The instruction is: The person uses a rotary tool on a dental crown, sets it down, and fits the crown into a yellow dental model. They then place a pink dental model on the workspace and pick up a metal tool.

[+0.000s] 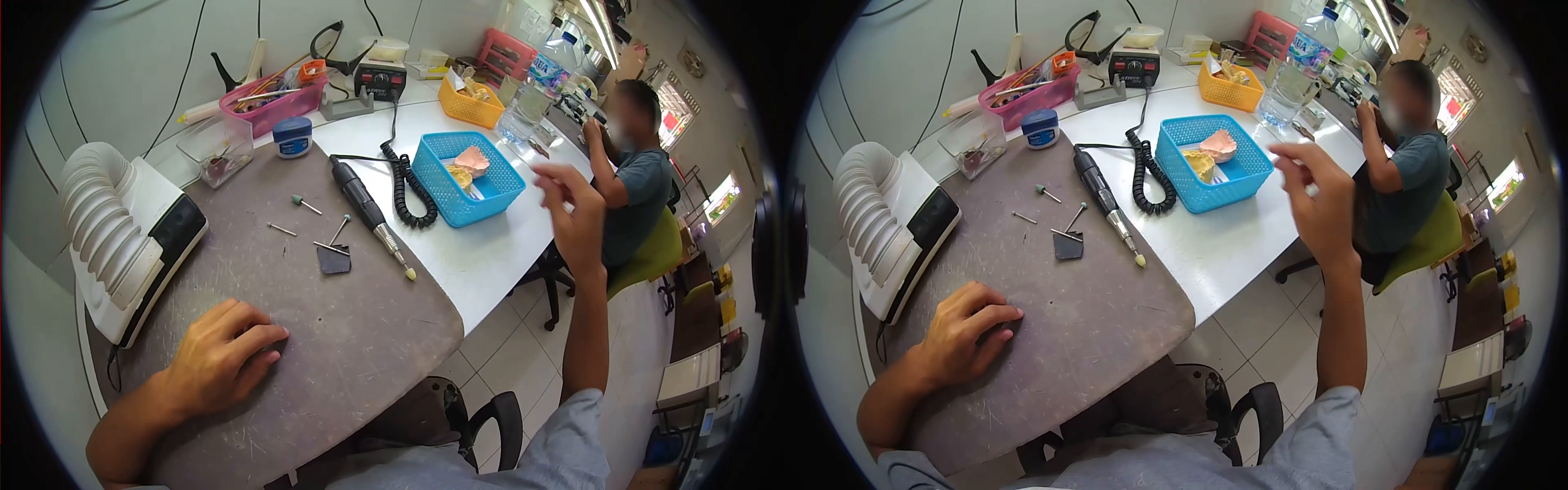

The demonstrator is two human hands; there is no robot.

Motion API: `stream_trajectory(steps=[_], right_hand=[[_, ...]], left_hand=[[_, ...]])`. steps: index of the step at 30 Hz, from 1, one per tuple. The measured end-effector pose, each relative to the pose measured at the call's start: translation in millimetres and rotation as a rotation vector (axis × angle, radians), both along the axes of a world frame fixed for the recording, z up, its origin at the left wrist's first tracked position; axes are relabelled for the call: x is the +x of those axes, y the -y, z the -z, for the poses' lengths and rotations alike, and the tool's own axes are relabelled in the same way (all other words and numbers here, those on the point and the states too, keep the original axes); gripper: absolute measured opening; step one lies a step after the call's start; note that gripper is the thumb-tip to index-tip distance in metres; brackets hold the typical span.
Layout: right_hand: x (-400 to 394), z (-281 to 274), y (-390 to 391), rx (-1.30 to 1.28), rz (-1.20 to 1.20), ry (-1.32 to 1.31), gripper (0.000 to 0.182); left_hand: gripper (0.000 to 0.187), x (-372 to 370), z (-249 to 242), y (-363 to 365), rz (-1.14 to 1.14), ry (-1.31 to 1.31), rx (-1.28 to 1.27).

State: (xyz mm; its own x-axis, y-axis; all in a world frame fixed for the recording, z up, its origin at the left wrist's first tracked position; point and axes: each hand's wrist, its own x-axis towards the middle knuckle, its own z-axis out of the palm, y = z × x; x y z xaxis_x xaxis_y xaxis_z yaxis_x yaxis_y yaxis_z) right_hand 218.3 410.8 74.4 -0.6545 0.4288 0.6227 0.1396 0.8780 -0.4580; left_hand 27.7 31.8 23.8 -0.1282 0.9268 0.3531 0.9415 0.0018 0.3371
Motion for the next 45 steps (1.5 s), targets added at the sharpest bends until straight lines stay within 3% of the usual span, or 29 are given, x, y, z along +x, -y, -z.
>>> stream_trajectory(steps=[2, 7, 12, 16, 19, 28, 30, 32, 34, 38, 39, 41, 45], right_hand=[[-36.8, -11.1, -18.1, 0.155, -0.136, 0.168, 0.016], [-96.1, -7.9, -39.9, 0.192, -0.255, 0.568, 0.022], [-114.8, -2.8, -39.9, 0.26, -0.195, 0.862, 0.024], [-111.3, -3.6, -40.1, 0.312, -0.289, 0.682, 0.022], [-103.5, -9.0, -43.9, 0.051, -0.23, 0.582, 0.026], [-70.0, -15.4, -91.8, -0.182, -0.21, 0.207, 0.026], [-54.7, -22.4, -97.7, -0.402, -0.145, 0.044, 0.025], [-42.4, -12.5, -125.8, -0.444, -0.123, 0.016, 0.028], [-32.8, 3.2, -147.1, -0.677, -0.021, -0.371, 0.035], [-14.9, 49.5, -211.8, -0.817, 0.171, -0.598, 0.029], [-10.1, 61.3, -234.3, -0.813, 0.166, -0.604, 0.029], [-2.7, 78.5, -270.4, -1.078, 0.319, -0.581, 0.024], [-4.5, 88.8, -281.5, -1.0, 0.522, -0.639, 0.028]], left_hand=[[0.024, 0.4, -1.2, 0.1, -0.004, -0.029, 0.008], [0.023, 0.6, -1.1, 0.1, 0.004, -0.02, 0.01], [0.024, -2.8, 0.0, 1.5, 0.021, -0.009, 0.001], [0.026, -4.7, 1.5, 3.1, 0.027, 0.009, 0.0], [0.025, -5.8, 3.8, 3.4, 0.036, 0.012, 0.018], [0.022, -3.2, -0.8, 2.4, 0.028, 0.004, 0.002], [0.024, -2.9, 0.1, 2.4, 0.028, 0.013, 0.005], [0.025, -2.4, 0.4, 2.1, 0.03, 0.023, 0.005], [0.026, -1.6, -0.2, 1.9, 0.008, 0.035, -0.006], [0.023, -1.2, -1.0, 0.9, 0.009, 0.005, 0.008], [0.023, -1.3, -0.6, 0.9, 0.005, 0.005, 0.007], [0.023, -1.6, 0.0, 0.8, 0.001, -0.002, 0.007], [0.027, -1.4, -0.1, -0.3, -0.022, 0.038, -0.012]])
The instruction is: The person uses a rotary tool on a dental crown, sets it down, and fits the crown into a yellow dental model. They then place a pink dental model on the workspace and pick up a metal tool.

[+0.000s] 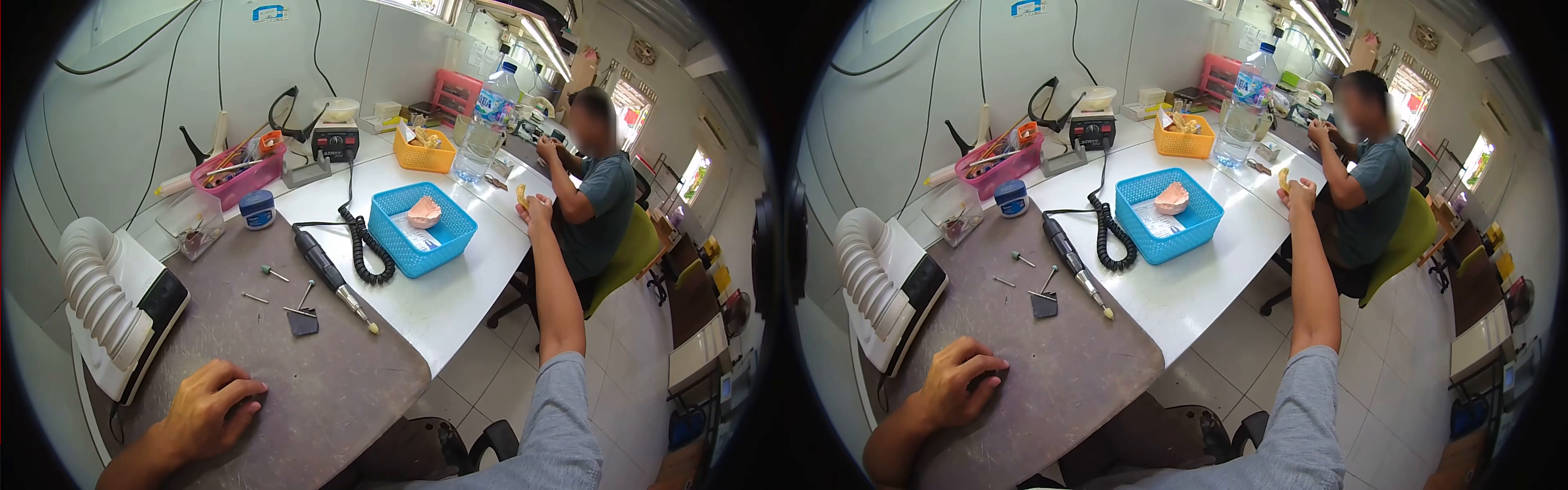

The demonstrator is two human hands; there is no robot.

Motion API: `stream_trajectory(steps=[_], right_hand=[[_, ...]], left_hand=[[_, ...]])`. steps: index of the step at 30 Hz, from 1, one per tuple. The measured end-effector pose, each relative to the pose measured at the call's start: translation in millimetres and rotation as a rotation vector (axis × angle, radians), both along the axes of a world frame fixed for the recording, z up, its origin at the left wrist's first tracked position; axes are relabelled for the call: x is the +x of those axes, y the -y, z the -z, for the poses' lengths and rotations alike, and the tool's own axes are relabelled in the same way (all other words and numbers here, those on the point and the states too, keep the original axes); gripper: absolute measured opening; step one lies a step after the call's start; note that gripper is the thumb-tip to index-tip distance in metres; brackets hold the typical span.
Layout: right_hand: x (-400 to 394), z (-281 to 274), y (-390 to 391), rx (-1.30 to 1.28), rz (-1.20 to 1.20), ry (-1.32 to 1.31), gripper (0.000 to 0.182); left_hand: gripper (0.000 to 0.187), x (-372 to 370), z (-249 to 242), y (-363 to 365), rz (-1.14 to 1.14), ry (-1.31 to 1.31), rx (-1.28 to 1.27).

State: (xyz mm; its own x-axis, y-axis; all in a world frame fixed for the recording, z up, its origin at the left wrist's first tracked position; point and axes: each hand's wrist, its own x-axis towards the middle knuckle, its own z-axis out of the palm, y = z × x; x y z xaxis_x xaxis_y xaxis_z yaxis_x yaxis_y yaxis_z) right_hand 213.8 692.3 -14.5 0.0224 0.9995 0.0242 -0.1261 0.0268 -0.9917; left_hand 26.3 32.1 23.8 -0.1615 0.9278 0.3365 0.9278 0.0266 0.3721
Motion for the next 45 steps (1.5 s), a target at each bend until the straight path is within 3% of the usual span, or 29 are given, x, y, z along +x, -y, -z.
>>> stream_trajectory(steps=[2, 11, 19, 21, 23, 25, 27, 29, 31, 40, 42, 45], right_hand=[[0.3, 3.0, -14.7, 0.105, 0.064, 0.067, 0.031], [-6.2, 5.0, -67.9, 0.032, 0.176, 0.156, 0.032], [-1.7, 10.1, -100.2, 0.245, 0.176, 0.77, 0.029], [-1.5, 5.7, -103.8, 0.324, 0.221, 1.025, 0.028], [-3.2, 7.5, -119.8, 0.261, 0.195, 1.08, 0.03], [-2.0, 12.2, -136.4, 0.5, 0.31, 1.242, 0.033], [-1.3, 14.9, -151.4, 0.456, 0.248, 1.207, 0.034], [-2.0, 18.4, -164.5, 0.638, 0.357, 1.299, 0.029], [-8.8, 15.8, -170.2, 0.568, 0.344, 1.298, 0.028], [-16.3, 5.5, -157.8, 0.539, 0.388, 1.455, 0.047], [-21.7, -0.8, -142.5, 0.509, 0.371, 1.517, 0.031], [-20.0, -0.4, -144.1, 0.433, 0.279, 1.567, 0.033]], left_hand=[[0.026, 0.5, -0.2, -0.6, -0.003, 0.0, -0.01], [0.026, 3.1, 0.7, -4.6, -0.072, -0.051, -0.009], [0.028, -2.2, 9.0, -3.3, -0.133, -0.042, -0.003], [0.02, -4.1, 5.8, -6.0, -0.109, -0.037, 0.009], [0.009, 2.0, -10.4, -12.1, -0.187, 0.033, -0.065], [0.01, 2.7, -12.0, -15.5, -0.217, 0.034, -0.076], [0.01, 3.4, -12.0, -17.3, -0.247, 0.033, -0.084], [0.01, 2.7, -10.8, -18.7, -0.299, 0.041, -0.08], [0.01, 3.0, -8.8, -20.5, -0.313, 0.021, -0.074], [0.02, 4.1, -3.0, -20.9, -0.437, -0.064, -0.037], [0.022, 4.0, -2.7, -18.6, -0.45, -0.017, -0.065], [0.023, 3.8, -3.8, -19.5, -0.423, -0.016, -0.056]])
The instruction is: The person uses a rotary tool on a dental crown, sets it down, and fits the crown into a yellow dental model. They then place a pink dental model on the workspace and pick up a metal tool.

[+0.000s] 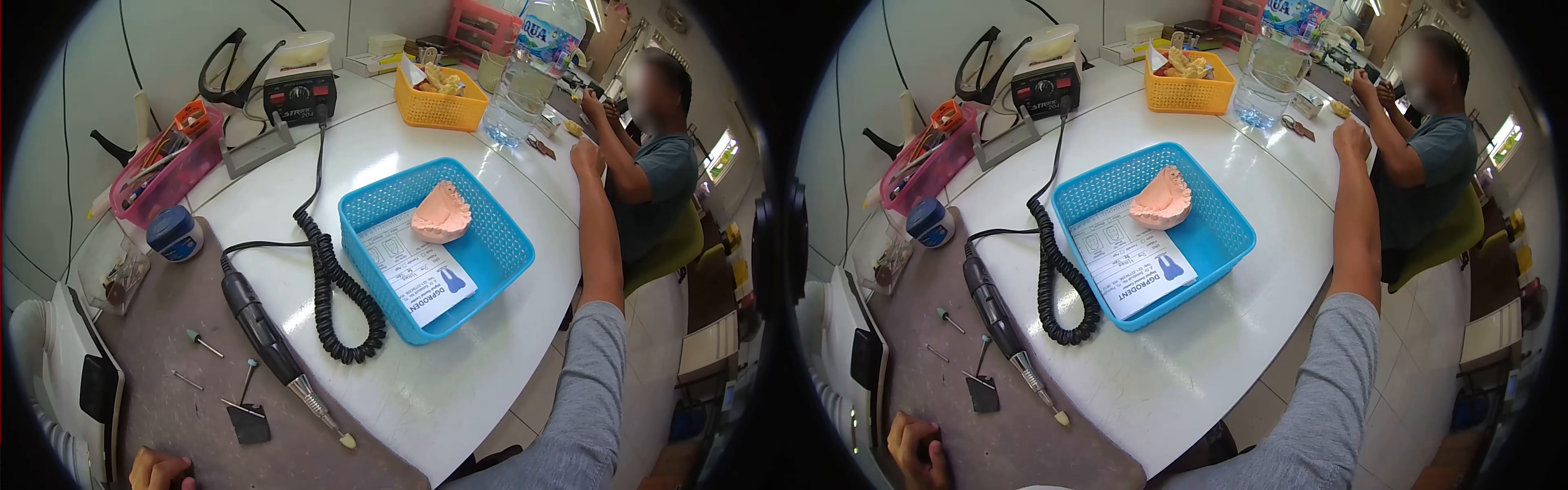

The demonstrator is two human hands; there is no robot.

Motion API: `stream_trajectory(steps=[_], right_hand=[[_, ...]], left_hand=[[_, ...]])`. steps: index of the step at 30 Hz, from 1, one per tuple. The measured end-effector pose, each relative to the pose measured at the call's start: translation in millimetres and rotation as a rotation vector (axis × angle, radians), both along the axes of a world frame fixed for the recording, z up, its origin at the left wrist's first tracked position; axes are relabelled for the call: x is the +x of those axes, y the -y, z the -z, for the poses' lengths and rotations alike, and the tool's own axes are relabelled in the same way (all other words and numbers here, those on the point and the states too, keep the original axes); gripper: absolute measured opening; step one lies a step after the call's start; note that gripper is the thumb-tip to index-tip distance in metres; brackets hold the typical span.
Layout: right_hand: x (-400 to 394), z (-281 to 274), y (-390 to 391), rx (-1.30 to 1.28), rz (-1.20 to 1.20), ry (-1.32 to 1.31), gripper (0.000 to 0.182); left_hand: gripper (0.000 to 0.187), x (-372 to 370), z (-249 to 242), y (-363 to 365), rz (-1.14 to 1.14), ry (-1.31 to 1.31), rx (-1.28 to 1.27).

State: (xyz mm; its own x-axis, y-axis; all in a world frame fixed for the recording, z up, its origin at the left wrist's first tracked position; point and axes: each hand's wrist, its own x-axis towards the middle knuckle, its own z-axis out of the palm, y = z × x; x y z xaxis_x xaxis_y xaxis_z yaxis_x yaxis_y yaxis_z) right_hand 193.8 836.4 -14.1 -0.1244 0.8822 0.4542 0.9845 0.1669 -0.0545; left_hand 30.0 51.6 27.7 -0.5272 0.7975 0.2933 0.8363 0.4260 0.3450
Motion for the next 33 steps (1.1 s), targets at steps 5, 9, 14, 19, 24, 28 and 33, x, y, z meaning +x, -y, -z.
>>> stream_trajectory(steps=[5, 9, 14, 19, 24, 28, 33], right_hand=[[4.5, 5.3, -14.0, -0.023, -0.036, 0.033, 0.039], [7.2, 8.5, -22.1, -0.086, -0.056, 0.063, 0.045], [21.5, 24.8, -54.1, -0.148, -0.145, 0.07, 0.048], [33.9, 36.5, -78.1, -0.15, -0.213, 0.079, 0.049], [63.0, 54.0, -133.6, -0.046, -0.353, 0.162, 0.043], [66.9, 46.8, -84.5, -0.099, -0.294, 0.141, 0.043], [51.8, 50.7, -47.0, -0.116, -0.349, 0.097, 0.042]], left_hand=[[0.016, 0.9, 10.0, 1.9, -0.035, -0.061, 0.007], [0.014, -1.1, 13.7, 1.6, -0.021, -0.09, 0.026], [0.014, -3.1, 12.7, 0.9, 0.03, -0.08, 0.041], [0.021, -8.8, 15.6, 5.0, 0.075, -0.052, 0.062], [0.021, -11.7, 13.2, 6.9, 0.051, -0.048, 0.04], [0.023, -16.6, 14.7, 4.6, 0.166, -0.051, 0.069], [0.024, -14.7, 14.7, 7.9, 0.217, -0.034, 0.084]])
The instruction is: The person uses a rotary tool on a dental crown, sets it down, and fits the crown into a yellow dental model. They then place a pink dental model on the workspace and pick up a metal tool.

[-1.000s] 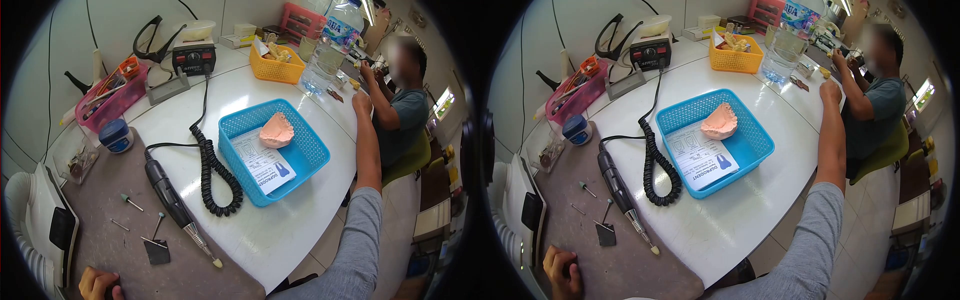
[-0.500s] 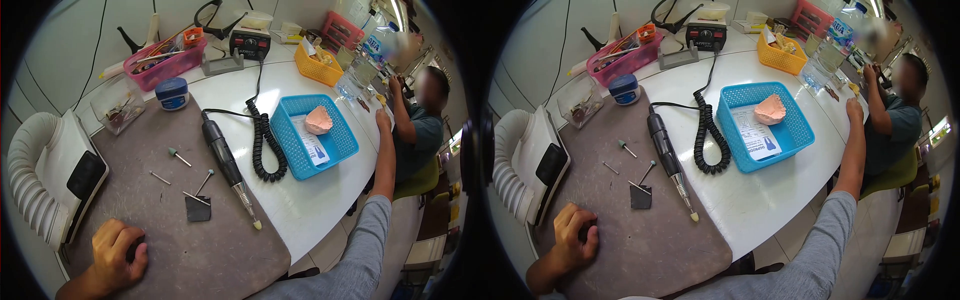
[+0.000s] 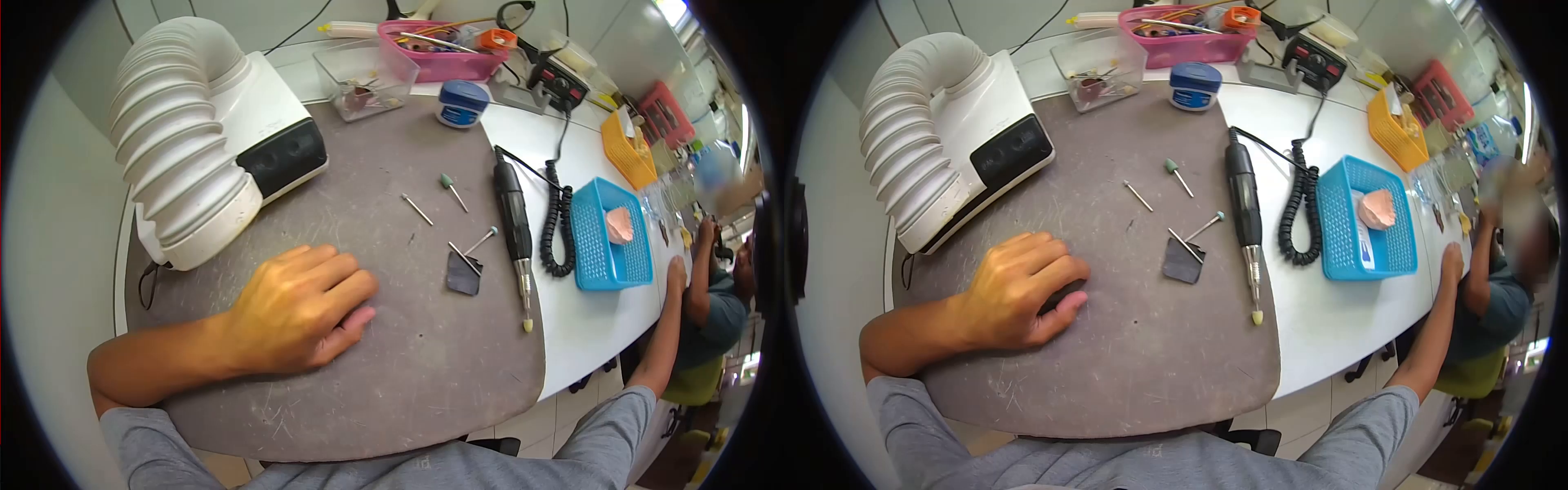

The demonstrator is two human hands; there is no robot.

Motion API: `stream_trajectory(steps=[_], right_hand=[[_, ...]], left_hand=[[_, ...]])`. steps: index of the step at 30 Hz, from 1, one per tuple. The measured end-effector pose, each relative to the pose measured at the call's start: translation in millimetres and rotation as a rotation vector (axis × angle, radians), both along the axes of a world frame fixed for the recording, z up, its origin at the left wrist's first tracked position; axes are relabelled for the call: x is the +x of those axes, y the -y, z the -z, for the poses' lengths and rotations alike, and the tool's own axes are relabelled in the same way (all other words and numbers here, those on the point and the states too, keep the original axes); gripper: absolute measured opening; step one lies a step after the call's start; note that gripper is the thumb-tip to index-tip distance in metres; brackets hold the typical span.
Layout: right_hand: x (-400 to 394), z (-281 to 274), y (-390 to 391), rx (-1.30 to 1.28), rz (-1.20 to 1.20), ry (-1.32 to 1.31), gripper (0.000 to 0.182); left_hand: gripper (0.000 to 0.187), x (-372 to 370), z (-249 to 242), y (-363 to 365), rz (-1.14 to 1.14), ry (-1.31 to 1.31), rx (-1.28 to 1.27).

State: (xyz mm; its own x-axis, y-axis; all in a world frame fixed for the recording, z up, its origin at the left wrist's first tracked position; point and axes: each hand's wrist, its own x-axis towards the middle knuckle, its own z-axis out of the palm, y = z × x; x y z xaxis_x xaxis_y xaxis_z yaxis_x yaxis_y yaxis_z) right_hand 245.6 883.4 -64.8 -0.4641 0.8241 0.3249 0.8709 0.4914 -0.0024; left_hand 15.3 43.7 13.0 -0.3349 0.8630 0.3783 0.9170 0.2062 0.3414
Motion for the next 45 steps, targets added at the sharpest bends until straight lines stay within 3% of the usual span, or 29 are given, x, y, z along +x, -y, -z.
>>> stream_trajectory(steps=[3, 4, 5, 6, 8, 10, 12, 13, 15, 19, 29, 35, 39, 41, 45], right_hand=[[2.7, -12.8, 43.8, 0.078, -0.061, 0.013, 0.04], [-10.2, -42.7, 122.7, 0.031, -0.091, -0.108, 0.036], [-14.0, -49.7, 127.9, 0.038, -0.189, -0.313, 0.033], [-21.7, -56.1, 144.1, 0.086, -0.437, -0.553, 0.026], [-50.2, -108.3, 261.2, -0.146, -0.579, -0.711, 0.022], [-65.2, -140.8, 335.7, -0.234, -0.665, -0.582, 0.023], [-84.4, -159.8, 391.3, -0.025, -0.894, -0.283, 0.019], [-93.0, -165.0, 407.2, -0.039, -0.91, -0.281, 0.019], [-112.2, -167.7, 430.4, -0.044, -0.91, 0.123, 0.02], [-135.3, -157.9, 429.0, -0.097, -0.932, 0.277, 0.019], [-120.8, -143.0, 421.6, -0.048, -0.909, 0.089, 0.014], [-108.6, -176.4, 494.4, -0.116, -0.925, -0.276, 0.014], [-123.9, -168.6, 569.2, -0.153, -1.389, -0.222, 0.013], [-130.7, -157.7, 607.1, -0.002, -1.559, -0.049, 0.015], [-155.8, -132.7, 641.2, -0.016, -1.795, 0.038, 0.016]], left_hand=[[0.023, 1.1, -1.9, -2.6, 0.006, -0.009, 0.03], [0.022, 2.4, -3.0, -2.2, -0.007, -0.001, 0.023], [0.022, 2.3, -3.7, -1.9, -0.029, 0.002, 0.016], [0.021, 2.1, -3.3, -1.4, -0.022, 0.011, 0.023], [0.021, 2.1, -3.7, -1.1, -0.017, 0.009, 0.023], [0.021, 3.4, -5.0, -1.4, -0.003, 0.013, 0.012], [0.019, 4.2, -5.0, 0.9, -0.029, 0.018, -0.017], [0.019, 4.4, -4.4, 2.5, -0.047, 0.025, -0.026], [0.019, 1.9, -2.5, 2.9, 0.015, -0.008, 0.047], [0.017, 2.0, 0.4, 7.1, 0.019, 0.021, 0.069], [0.017, 0.4, 1.7, 11.8, 0.047, -0.015, 0.079], [0.018, 0.5, 3.6, 12.4, 0.068, -0.018, 0.097], [0.034, 4.5, 0.2, 10.8, 0.051, -0.023, 0.105], [0.055, 7.0, -5.4, 11.3, 0.036, -0.06, 0.237], [0.065, 5.2, -5.9, 11.6, 0.128, -0.034, 0.268]])
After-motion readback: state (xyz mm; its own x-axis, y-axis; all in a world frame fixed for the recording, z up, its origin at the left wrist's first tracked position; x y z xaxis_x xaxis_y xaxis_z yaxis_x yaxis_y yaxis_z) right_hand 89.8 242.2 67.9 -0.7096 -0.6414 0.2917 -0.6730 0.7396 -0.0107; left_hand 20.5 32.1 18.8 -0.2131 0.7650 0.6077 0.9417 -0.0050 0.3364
